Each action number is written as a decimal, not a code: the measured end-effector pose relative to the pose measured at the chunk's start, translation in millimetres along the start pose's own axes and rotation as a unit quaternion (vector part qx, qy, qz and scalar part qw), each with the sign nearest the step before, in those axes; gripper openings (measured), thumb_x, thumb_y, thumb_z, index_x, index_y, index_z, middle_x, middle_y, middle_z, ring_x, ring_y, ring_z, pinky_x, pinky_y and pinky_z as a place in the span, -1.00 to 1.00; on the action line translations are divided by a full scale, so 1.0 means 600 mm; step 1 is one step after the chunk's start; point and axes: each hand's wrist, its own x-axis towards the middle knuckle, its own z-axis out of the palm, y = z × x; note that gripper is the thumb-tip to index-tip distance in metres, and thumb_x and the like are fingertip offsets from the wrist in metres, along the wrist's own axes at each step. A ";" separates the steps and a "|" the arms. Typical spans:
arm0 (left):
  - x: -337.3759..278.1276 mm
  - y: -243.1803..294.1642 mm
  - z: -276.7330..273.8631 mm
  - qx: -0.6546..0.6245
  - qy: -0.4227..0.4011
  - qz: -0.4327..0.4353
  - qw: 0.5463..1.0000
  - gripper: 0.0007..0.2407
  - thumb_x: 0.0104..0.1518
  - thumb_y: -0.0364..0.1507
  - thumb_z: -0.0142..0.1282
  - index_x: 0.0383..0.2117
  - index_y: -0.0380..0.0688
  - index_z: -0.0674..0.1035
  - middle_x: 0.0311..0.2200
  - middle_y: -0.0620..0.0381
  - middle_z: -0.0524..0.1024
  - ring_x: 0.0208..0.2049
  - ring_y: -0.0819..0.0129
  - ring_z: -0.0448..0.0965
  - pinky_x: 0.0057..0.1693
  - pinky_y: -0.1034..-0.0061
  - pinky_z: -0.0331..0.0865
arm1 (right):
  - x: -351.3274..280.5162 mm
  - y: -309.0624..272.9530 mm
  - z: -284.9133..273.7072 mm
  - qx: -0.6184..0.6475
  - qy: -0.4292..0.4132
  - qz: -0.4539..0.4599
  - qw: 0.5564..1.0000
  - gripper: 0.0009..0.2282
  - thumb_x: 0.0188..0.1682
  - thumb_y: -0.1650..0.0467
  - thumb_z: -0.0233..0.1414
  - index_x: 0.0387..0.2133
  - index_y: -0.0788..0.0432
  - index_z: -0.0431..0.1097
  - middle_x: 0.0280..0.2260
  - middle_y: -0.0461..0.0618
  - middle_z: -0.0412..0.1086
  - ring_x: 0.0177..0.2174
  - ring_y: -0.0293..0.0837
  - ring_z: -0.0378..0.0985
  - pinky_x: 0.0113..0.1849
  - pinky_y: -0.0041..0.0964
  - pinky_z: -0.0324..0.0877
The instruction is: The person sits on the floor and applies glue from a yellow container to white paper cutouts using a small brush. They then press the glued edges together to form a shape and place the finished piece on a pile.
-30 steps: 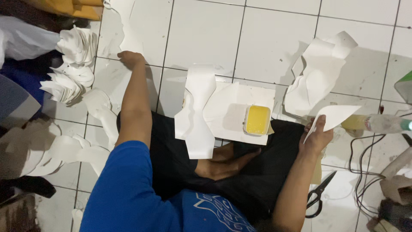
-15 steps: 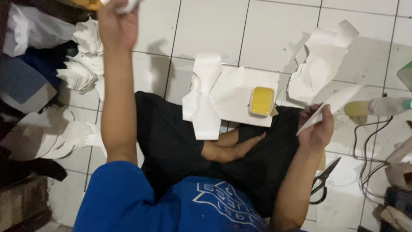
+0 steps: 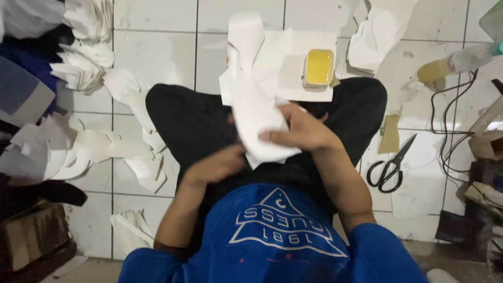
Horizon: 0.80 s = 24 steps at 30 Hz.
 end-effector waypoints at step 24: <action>0.029 0.177 -0.019 -0.264 0.289 0.065 0.918 -0.64 0.10 -0.36 0.02 -0.05 -0.23 0.22 -0.30 -0.38 0.52 -0.25 0.06 0.61 -0.08 0.31 0.56 | -0.133 0.108 -0.124 -0.025 0.243 -0.180 0.953 -0.80 -0.17 0.45 0.09 -0.36 0.37 0.32 -0.49 0.19 0.40 -0.49 -0.03 0.54 -0.45 -0.21 0.46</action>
